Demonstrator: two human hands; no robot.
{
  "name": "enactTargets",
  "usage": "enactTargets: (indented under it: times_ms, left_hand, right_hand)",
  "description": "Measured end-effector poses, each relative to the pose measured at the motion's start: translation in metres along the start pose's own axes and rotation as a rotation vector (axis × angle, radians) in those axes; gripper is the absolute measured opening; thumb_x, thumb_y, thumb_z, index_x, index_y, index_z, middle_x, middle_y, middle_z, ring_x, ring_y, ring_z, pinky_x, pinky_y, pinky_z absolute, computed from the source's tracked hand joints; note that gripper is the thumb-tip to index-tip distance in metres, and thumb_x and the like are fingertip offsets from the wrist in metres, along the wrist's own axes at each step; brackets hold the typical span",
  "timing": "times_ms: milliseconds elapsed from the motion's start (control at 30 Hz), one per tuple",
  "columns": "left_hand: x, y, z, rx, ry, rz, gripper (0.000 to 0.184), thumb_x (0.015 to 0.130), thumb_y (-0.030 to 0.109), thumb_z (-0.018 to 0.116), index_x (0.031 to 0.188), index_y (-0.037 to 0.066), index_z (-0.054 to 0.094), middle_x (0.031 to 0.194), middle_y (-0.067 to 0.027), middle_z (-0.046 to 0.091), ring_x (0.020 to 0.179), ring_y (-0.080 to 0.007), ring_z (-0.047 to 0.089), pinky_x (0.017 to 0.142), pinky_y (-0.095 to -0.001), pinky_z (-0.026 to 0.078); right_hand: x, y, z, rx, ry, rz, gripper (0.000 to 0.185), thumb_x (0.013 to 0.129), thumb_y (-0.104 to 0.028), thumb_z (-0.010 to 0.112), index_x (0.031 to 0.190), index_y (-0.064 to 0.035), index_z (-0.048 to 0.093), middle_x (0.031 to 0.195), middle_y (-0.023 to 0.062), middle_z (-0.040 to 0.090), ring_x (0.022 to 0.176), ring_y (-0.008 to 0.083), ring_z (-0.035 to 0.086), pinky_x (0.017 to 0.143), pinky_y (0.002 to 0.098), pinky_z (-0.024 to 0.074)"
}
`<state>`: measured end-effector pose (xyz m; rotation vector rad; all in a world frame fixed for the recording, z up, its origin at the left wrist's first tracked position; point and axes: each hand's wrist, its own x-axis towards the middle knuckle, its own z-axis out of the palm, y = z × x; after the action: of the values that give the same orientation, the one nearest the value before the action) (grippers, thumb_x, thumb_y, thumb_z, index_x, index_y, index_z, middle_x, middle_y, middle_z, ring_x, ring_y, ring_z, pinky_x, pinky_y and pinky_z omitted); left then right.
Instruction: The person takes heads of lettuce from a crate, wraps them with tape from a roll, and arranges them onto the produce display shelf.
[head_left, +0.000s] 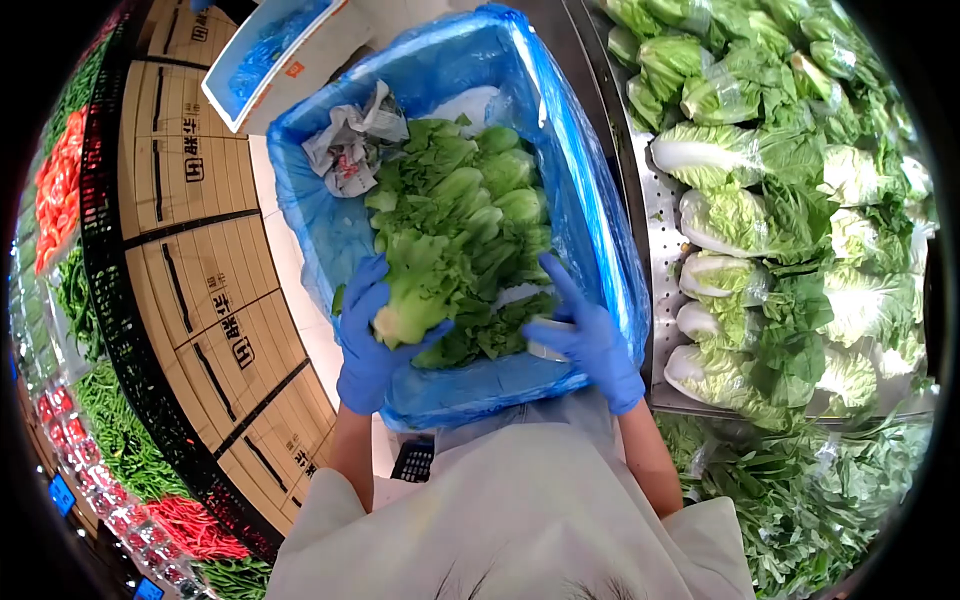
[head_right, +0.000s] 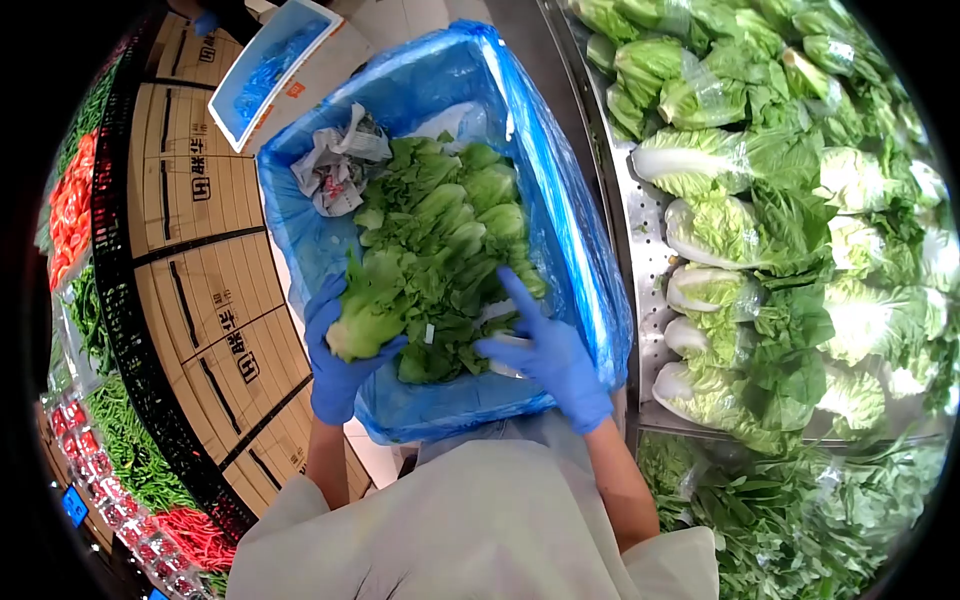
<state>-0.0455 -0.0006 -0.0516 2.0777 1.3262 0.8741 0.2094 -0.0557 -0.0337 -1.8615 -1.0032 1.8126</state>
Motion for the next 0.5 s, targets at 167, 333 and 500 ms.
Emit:
enactTargets:
  times_ms: [167,333,500]
  left_hand:
    - [0.021,0.049,-0.001,-0.234,0.023,0.369,0.080,0.055,0.022,0.083,0.121,0.013,0.039,0.122,-0.0165,0.043,0.113,-0.0368,0.045,0.094,-0.0432,0.038]
    - [0.048,0.088,-0.052,-1.266,-0.168,-0.449,0.063,0.071,0.021,0.071,0.122,0.006,0.039,0.127,-0.0169,0.039,0.112,-0.0308,0.046,0.096,-0.0385,0.035]
    - [0.056,0.092,-0.088,-0.051,0.080,0.057,0.048,0.071,0.016,0.068,0.113,0.002,0.050,0.129,-0.0175,0.040,0.118,-0.0304,0.041,0.096,-0.0388,0.036]
  right_hand:
    - [0.004,-0.056,0.017,-0.560,0.024,-0.596,0.083,0.067,-0.022,0.068,0.138,-0.0156,0.026,0.062,0.0112,0.055,0.054,0.0273,0.055,0.053,0.0335,0.0430]
    - [0.012,-0.004,0.015,-0.324,-0.031,-0.740,0.069,0.064,-0.019,0.071,0.126,-0.0061,0.044,0.064,0.0134,0.057,0.056,0.0301,0.056,0.055,0.0349,0.0447]
    - [0.003,-0.003,0.021,-0.187,-0.082,-0.847,0.057,0.065,-0.027,0.075,0.113,-0.0045,0.053,0.093,0.0139,0.061,0.082,0.0283,0.058,0.074,0.0324,0.0460]
